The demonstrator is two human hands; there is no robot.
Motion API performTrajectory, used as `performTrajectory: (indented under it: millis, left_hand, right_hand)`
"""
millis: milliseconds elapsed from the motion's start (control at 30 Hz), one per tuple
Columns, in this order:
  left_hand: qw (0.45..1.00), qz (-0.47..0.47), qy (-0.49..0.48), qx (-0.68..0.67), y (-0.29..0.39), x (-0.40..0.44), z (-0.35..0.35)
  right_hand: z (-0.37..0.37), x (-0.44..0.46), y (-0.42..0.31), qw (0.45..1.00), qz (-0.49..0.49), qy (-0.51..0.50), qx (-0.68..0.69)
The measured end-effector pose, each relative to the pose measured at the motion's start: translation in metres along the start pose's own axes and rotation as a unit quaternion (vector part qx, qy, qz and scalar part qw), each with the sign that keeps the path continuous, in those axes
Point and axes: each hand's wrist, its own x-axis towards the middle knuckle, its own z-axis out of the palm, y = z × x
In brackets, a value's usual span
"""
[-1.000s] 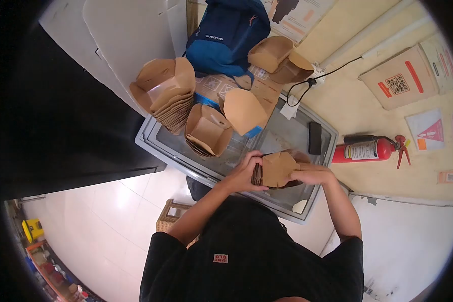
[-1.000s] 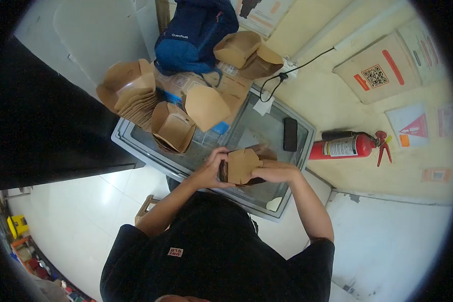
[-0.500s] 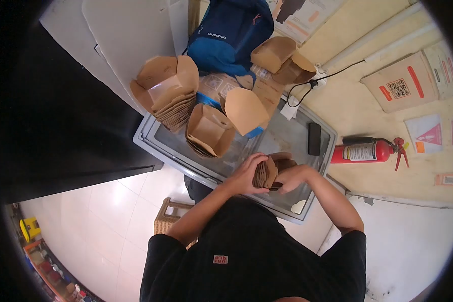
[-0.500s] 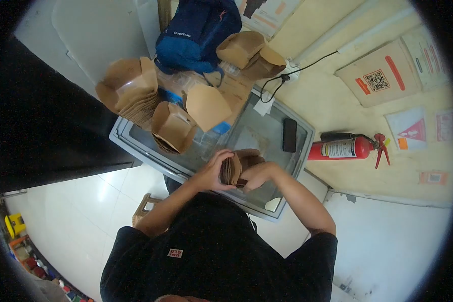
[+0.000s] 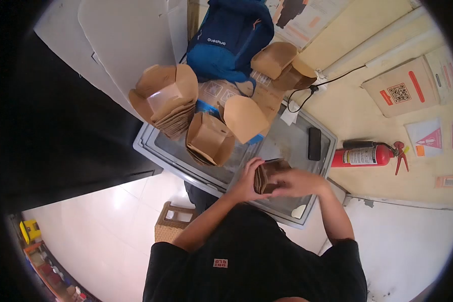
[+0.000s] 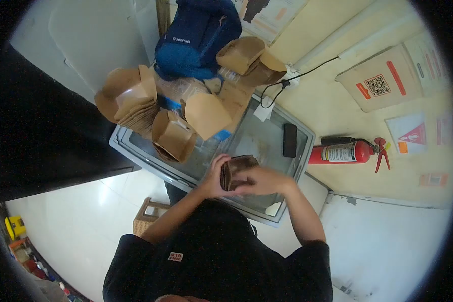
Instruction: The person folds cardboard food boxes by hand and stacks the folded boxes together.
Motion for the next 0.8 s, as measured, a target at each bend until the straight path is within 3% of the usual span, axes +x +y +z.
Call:
performTrajectory:
  millis: [67, 133, 233, 267, 367, 433, 500, 700, 800]
  left_hand:
    - [0.999, 0.017, 0.016, -0.037, -0.007, -0.003, 0.005]
    - [1.000, 0.003, -0.004, -0.003, -0.006, -0.006, 0.008]
    - [0.999, 0.036, 0.002, 0.009, -0.013, -0.005, 0.021]
    - [0.998, 0.052, 0.016, 0.009, -0.017, -0.005, 0.024]
    - [0.998, 0.055, 0.002, -0.007, -0.021, -0.008, 0.020]
    - [0.998, 0.047, -0.044, 0.025, -0.007, -0.006, 0.008]
    - [0.992, 0.061, -0.076, 0.075, 0.001, -0.001, 0.002]
    - [0.998, 0.052, -0.022, 0.040, -0.004, -0.001, 0.009]
    - [0.998, 0.056, -0.013, 0.021, -0.012, -0.005, 0.018]
  right_hand:
    - [-0.006, -0.016, 0.003, 0.972, 0.012, 0.187, 0.139]
    - [0.001, -0.013, 0.029, 0.868, 0.013, 0.427, 0.252]
    - [0.077, 0.016, 0.091, 0.867, 0.106, 0.404, 0.271]
    - [0.088, 0.020, 0.082, 0.885, 0.081, 0.396, 0.232]
    - [0.046, 0.018, 0.039, 0.826, 0.060, 0.510, 0.232]
    - [0.010, 0.016, 0.004, 0.816, 0.003, 0.567, 0.116]
    - [-0.022, 0.027, -0.037, 0.806, -0.065, 0.587, -0.036]
    - [-0.086, 0.108, -0.088, 0.846, -0.228, 0.475, -0.083]
    - [-0.109, 0.138, -0.087, 0.910, -0.172, 0.345, -0.153]
